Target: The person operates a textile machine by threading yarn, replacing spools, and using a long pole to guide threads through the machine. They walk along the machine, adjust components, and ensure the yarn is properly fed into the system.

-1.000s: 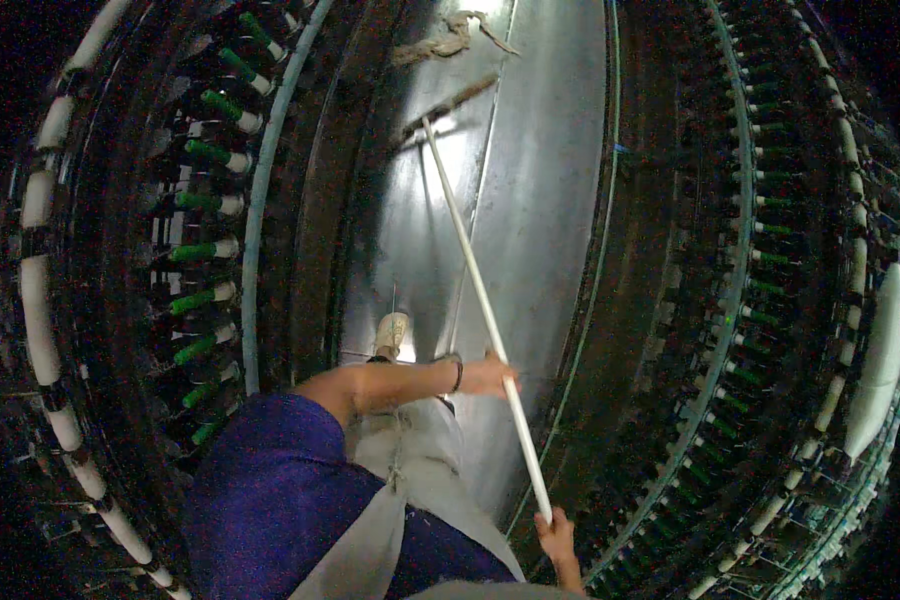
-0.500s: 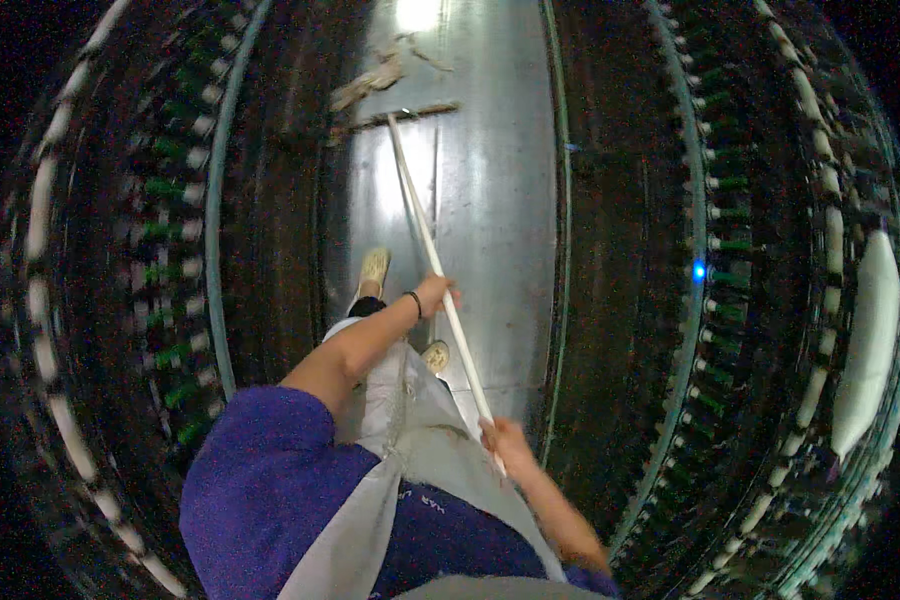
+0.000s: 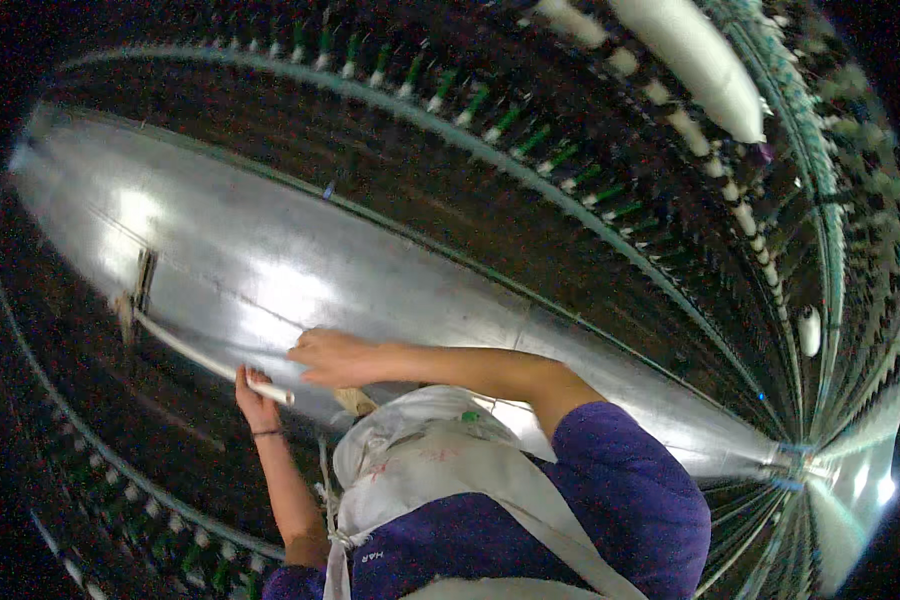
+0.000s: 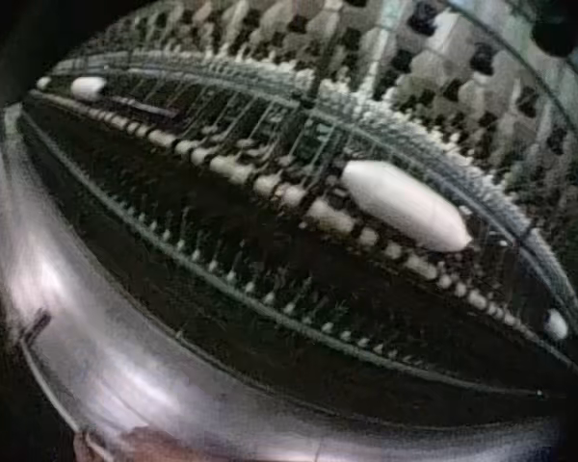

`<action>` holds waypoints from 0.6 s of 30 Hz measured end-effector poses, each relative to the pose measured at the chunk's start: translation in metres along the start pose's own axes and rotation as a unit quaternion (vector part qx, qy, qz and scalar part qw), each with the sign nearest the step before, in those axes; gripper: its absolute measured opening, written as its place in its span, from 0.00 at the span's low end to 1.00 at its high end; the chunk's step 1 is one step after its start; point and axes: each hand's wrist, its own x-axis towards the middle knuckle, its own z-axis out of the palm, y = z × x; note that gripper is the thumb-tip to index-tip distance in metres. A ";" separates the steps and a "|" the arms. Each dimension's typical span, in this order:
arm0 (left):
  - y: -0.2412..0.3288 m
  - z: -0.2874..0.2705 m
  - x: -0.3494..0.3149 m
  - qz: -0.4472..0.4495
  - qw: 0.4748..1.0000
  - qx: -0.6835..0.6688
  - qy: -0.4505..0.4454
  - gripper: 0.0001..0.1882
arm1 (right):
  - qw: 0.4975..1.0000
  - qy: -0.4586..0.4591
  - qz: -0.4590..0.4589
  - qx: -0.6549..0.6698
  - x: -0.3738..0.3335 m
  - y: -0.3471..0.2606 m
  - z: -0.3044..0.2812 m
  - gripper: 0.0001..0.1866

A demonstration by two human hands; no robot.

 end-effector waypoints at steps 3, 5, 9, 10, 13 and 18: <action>-0.002 -0.013 0.032 -0.094 0.993 -0.060 0.036 0.14 | 0.909 0.264 0.025 -0.322 -0.066 0.020 -0.156 0.18; -0.008 -0.015 0.044 -0.152 0.979 -0.130 0.030 0.15 | 0.769 0.395 0.162 -0.476 -0.139 0.017 -0.280 0.16; -0.013 -0.008 0.049 -0.067 0.996 -0.034 0.041 0.15 | 0.529 0.489 0.243 -0.650 -0.294 -0.018 -0.476 0.42; -0.013 -0.006 0.051 -0.091 0.993 -0.039 0.064 0.15 | 0.500 0.434 0.269 -0.699 -0.323 -0.024 -0.510 0.47; -0.016 -0.005 0.062 -0.103 0.991 -0.022 0.076 0.14 | 0.675 0.385 0.298 -0.555 -0.363 -0.007 -0.550 0.48; -0.019 -0.004 0.105 -0.127 0.989 0.009 0.071 0.11 | 0.655 0.404 0.311 -0.558 -0.393 0.021 -0.560 0.47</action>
